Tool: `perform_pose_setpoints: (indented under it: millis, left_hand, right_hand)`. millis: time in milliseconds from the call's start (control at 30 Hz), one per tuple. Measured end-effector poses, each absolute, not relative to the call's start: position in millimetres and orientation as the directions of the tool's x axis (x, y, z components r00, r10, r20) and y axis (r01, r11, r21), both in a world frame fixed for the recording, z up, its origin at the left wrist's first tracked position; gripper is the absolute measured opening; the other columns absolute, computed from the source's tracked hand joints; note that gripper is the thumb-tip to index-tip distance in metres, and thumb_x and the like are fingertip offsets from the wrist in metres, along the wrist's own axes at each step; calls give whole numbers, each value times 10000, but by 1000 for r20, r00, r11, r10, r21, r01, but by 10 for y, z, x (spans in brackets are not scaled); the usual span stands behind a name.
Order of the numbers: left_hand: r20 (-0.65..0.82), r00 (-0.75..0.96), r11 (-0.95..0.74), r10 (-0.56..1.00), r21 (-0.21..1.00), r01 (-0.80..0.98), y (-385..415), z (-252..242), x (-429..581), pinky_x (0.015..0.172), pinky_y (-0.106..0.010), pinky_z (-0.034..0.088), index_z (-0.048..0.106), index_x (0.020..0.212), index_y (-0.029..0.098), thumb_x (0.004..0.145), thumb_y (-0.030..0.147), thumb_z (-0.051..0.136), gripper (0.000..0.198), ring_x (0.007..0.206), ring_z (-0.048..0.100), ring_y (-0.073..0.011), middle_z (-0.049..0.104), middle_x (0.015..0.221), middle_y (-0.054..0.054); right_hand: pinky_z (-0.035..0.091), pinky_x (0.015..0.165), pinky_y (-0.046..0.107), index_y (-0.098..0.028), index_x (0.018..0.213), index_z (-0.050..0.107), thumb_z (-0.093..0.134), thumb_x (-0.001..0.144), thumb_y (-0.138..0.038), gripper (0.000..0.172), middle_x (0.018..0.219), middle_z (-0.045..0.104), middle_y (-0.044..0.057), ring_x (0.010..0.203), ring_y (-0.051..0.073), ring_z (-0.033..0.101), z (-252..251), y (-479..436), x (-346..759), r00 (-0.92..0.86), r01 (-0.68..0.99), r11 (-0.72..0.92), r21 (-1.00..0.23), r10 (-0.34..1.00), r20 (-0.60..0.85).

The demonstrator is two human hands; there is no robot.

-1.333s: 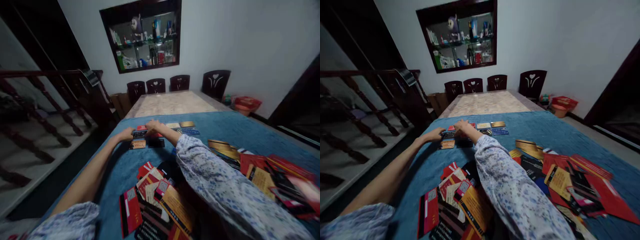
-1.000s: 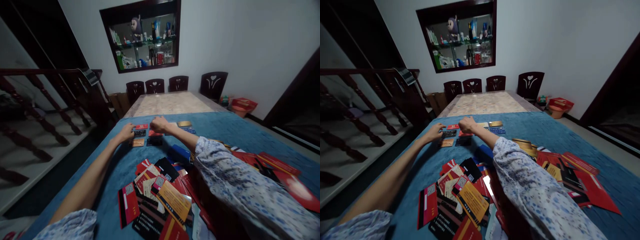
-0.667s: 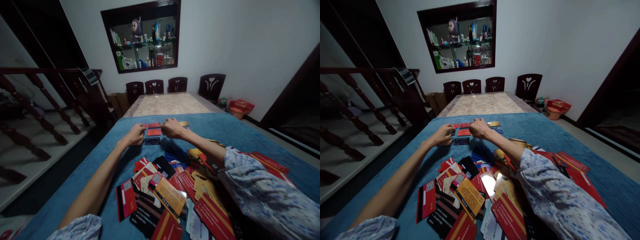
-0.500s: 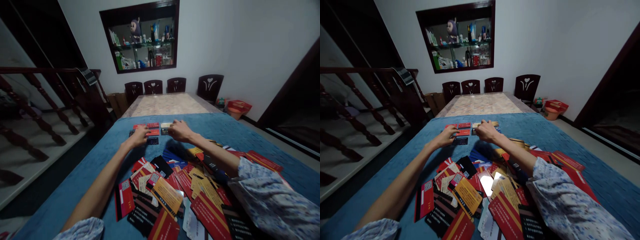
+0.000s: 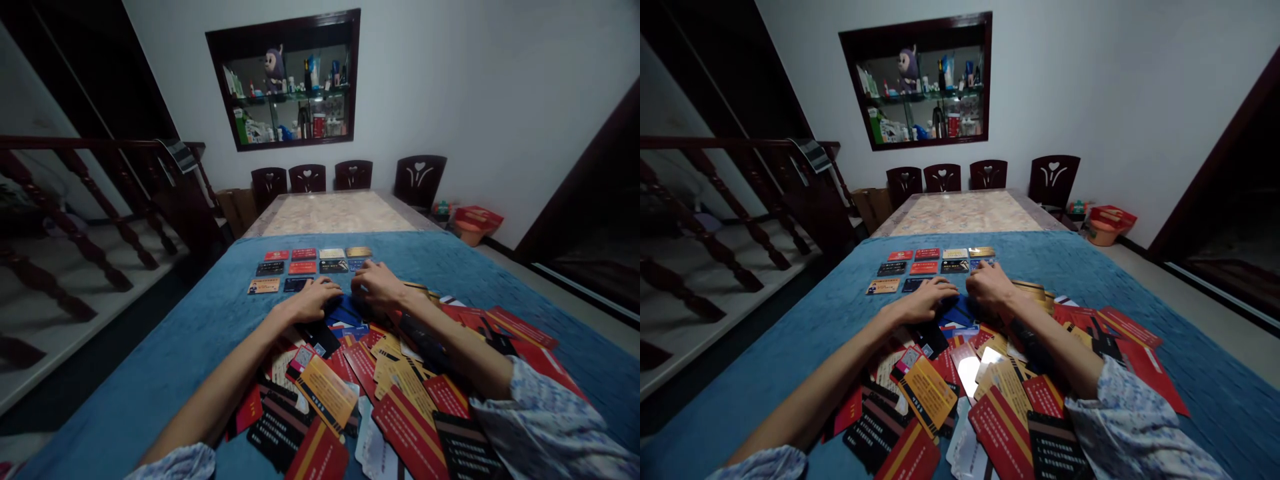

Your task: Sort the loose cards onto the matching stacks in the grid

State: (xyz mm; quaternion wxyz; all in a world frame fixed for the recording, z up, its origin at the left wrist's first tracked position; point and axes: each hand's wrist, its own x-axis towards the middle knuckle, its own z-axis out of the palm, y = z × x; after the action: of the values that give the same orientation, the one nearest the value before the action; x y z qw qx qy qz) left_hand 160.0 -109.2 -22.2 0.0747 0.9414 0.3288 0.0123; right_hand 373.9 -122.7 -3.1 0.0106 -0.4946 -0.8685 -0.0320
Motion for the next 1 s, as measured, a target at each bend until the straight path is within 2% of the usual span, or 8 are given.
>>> perform_pose_setpoints:
  millis: [100, 200, 333, 467, 767, 867, 1000]
  left_hand:
    - [-85, 799, -785, 595, 151, 601, -1117, -251, 1644, 1045, -581, 335, 505, 1375, 263, 672, -22, 477, 759, 1388, 305, -328, 474, 1488, -57]
    - [-109, 793, -782, 599, 133, 609, -1113, -253, 1641, 1054, -573, 320, 506, 1374, 277, 674, -10, 478, 757, 1397, 297, -332, 479, 1483, -51]
    - [-66, 786, -782, 614, 83, 618, -1110, -270, 1615, 1041, -559, 327, 548, 1320, 239, 767, 49, 483, 588, 1363, 328, -333, 523, 1420, -99]
    - [-10, 784, -779, 620, 111, 618, -1110, -295, 1601, 1002, -519, 372, 598, 1243, 213, 858, 134, 485, 409, 1275, 411, -312, 579, 1300, -135]
    - [-42, 753, -736, 657, 180, 652, -1095, -253, 1580, 974, -420, 398, 632, 1151, 192, 889, 203, 533, 280, 1184, 519, -259, 592, 1235, -111]
    - [-13, 770, -760, 637, 157, 631, -1103, -247, 1576, 959, -406, 409, 655, 1093, 186, 896, 194, 517, 240, 1159, 542, -257, 621, 1200, -110]
    - [15, 802, -798, 597, 112, 592, -1113, -226, 1572, 943, -380, 418, 682, 991, 192, 896, 183, 505, 201, 1086, 574, -234, 668, 1077, -88]
  right_hand:
    - [328, 802, 339, -228, 941, 741, 558, 886, -243, 192, 1037, 706, 91, 1068, 252, 507, -58, -1234, 3720, -527, 850, 526, 39, 849, 35]
    - [333, 820, 350, -241, 971, 741, 572, 885, -269, 192, 1053, 707, 90, 1093, 266, 496, -96, -1226, 3719, -548, 837, 547, 24, 836, 24]
    - [347, 833, 369, -249, 994, 742, 590, 886, -321, 200, 1055, 709, 93, 1093, 281, 494, -160, -1219, 3725, -573, 820, 573, 15, 819, 28]
    - [368, 832, 374, -267, 1048, 734, 617, 868, -372, 239, 1088, 697, 85, 1084, 279, 502, -229, -1210, 3728, -597, 802, 598, -9, 801, 49]
    - [413, 849, 403, -276, 1188, 685, 667, 820, -391, 386, 1228, 637, 88, 1129, 308, 474, -225, -1178, 3780, -606, 794, 601, -89, 795, -36]
    - [422, 845, 410, -271, 1228, 665, 655, 833, -391, 413, 1244, 628, 92, 1109, 307, 485, -210, -1179, 3808, -598, 799, 588, -125, 798, -73]
    - [411, 871, 412, -249, 1205, 682, 618, 865, -436, 394, 1207, 648, 101, 1074, 295, 502, -214, -1168, 3836, -610, 788, 599, -141, 791, -51]
